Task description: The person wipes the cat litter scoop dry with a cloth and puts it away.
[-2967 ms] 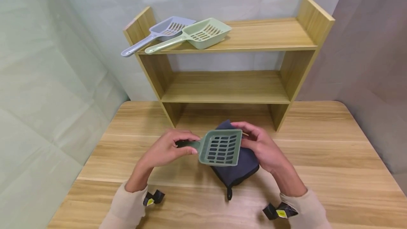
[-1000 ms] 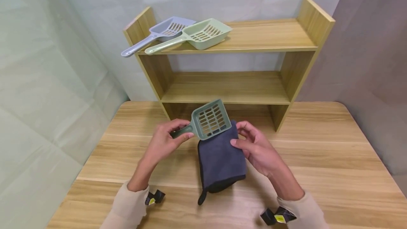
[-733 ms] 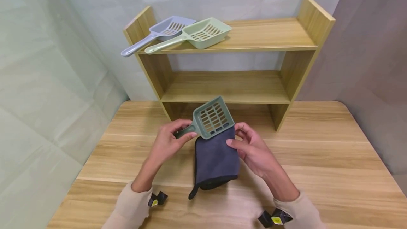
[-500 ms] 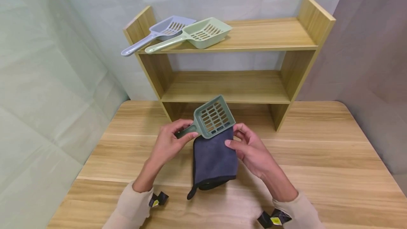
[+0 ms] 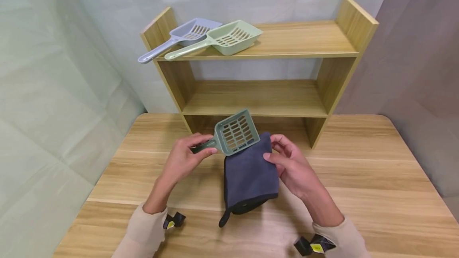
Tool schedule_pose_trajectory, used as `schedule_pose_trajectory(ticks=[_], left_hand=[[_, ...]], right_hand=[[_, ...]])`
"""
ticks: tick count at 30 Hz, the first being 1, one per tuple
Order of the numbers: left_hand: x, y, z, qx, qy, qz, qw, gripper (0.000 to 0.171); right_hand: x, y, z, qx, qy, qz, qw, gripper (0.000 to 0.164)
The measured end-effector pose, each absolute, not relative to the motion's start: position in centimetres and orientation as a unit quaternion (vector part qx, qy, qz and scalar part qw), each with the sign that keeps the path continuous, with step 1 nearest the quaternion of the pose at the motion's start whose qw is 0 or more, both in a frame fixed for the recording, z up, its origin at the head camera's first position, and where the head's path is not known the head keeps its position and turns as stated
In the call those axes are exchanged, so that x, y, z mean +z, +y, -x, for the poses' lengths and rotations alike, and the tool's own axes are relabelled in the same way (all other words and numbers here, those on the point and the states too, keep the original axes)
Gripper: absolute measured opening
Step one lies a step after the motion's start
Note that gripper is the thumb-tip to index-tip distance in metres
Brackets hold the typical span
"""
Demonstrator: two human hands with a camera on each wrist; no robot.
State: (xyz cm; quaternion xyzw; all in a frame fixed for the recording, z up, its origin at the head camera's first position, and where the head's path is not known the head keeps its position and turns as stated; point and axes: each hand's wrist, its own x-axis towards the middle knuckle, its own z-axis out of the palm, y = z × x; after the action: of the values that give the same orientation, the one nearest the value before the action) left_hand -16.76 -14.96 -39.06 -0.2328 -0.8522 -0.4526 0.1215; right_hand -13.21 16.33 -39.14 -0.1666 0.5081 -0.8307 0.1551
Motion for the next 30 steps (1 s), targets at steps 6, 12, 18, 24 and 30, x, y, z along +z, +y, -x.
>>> schedule_pose_trajectory(ticks=[6, 12, 18, 24, 30], left_hand=[[-38.7, -15.7, 16.8, -0.44, -0.859, 0.237, 0.113, 0.035], [-38.6, -15.8, 16.8, -0.437, -0.859, 0.242, 0.112, 0.036], [-38.7, -15.4, 16.7, -0.446, -0.853, 0.246, 0.117, 0.037], [-38.7, -15.0, 16.4, -0.453, -0.849, 0.243, 0.118, 0.038], [-38.3, -14.9, 16.2, -0.44, -0.863, 0.226, 0.105, 0.037]], right_hand=[[-39.1, 16.5, 13.2, -0.836, 0.496, 0.173, 0.16, 0.035], [-39.3, 15.9, 13.0, -0.842, 0.485, 0.169, 0.165, 0.036], [-39.6, 15.2, 12.8, -0.842, 0.488, 0.154, 0.169, 0.035], [-40.0, 14.4, 12.7, -0.829, 0.51, 0.144, 0.18, 0.03], [-40.1, 14.2, 12.6, -0.826, 0.514, 0.135, 0.19, 0.029]])
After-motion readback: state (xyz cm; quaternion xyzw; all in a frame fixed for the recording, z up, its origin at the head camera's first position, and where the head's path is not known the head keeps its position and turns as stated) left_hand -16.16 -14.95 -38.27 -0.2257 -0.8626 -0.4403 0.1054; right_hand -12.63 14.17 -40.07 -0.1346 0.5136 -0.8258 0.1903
